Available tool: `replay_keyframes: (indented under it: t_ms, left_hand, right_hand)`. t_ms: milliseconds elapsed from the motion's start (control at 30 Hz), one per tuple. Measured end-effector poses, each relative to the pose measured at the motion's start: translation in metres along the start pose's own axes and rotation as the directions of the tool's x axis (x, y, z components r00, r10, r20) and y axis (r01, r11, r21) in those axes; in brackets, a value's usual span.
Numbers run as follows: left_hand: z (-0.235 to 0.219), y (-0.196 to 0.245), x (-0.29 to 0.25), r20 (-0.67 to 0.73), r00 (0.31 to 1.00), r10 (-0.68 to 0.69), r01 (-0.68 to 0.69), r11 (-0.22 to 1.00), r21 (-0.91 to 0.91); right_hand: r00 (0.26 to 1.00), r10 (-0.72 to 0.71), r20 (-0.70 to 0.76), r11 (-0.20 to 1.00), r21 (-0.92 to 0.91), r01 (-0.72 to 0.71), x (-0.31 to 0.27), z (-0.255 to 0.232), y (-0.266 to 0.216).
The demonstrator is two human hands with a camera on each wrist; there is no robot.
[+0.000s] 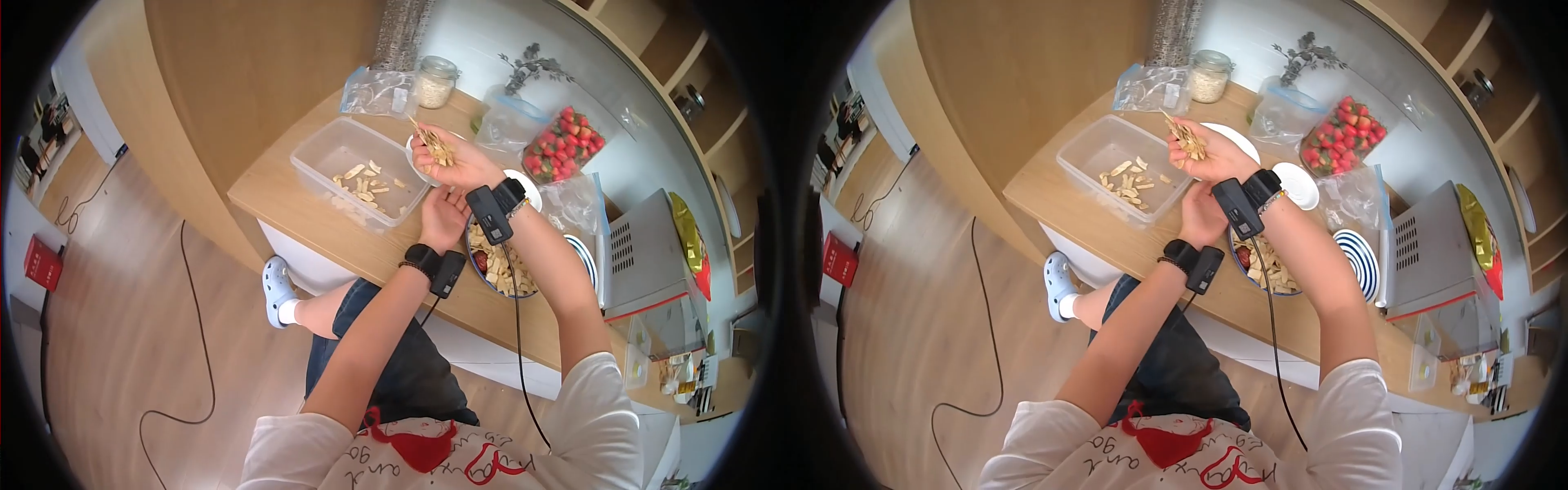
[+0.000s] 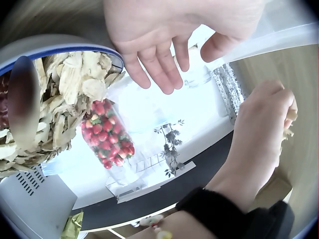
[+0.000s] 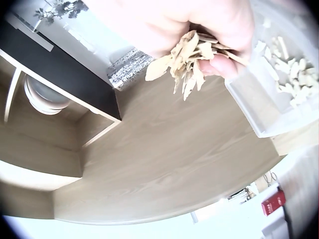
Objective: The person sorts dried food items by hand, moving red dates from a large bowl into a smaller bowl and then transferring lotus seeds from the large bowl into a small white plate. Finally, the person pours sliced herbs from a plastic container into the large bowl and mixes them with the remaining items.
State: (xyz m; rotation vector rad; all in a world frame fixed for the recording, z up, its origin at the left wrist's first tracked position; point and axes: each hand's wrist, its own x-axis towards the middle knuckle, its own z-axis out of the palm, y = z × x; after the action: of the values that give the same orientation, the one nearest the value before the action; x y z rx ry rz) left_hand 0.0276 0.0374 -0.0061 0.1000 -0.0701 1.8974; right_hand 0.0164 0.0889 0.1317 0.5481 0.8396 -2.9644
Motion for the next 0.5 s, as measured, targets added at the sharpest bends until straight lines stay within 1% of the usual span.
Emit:
replay_keyframes:
  t_ms: [33, 133, 200, 233, 333, 433, 500]
  left_hand:
    - [-0.004, 0.0, 0.002, 0.011, 1.0, -0.017, 0.017, 1.0, -0.006]
    - [0.0, -0.001, -0.002, 0.007, 1.0, -0.005, 0.005, 1.0, -0.001]
    - [0.004, 0.0, -0.006, 0.017, 0.999, -0.031, 0.032, 0.999, -0.032]
    - [0.006, 0.001, -0.008, 0.018, 1.0, -0.023, 0.024, 0.999, -0.036]
    - [0.007, 0.0, -0.009, 0.018, 1.0, -0.011, 0.012, 0.998, -0.055]
    - [0.004, -0.001, -0.007, 0.003, 1.0, -0.015, 0.015, 0.997, -0.072]
    - [0.009, -0.001, -0.008, -0.017, 1.0, -0.011, 0.01, 0.997, -0.072]
  right_hand:
    - [1.0, -0.001, -0.016, 1.0, 0.003, 0.001, 0.007, 0.0, 0.001]
    - [0.998, 0.069, -0.003, 0.998, 0.002, -0.069, 0.027, -0.005, 0.0]
    - [0.996, -0.032, -0.078, 0.997, -0.074, 0.026, 0.041, -0.012, 0.004]
    - [0.99, -0.085, -0.112, 0.991, -0.115, 0.072, 0.046, -0.015, 0.005]
    - [0.986, -0.079, -0.144, 0.985, -0.166, 0.054, 0.05, -0.014, 0.006]
    - [0.989, -0.088, -0.118, 0.97, -0.234, 0.059, 0.05, -0.013, 0.007]
    - [0.991, -0.098, -0.095, 0.947, -0.315, 0.064, 0.048, -0.014, 0.007]
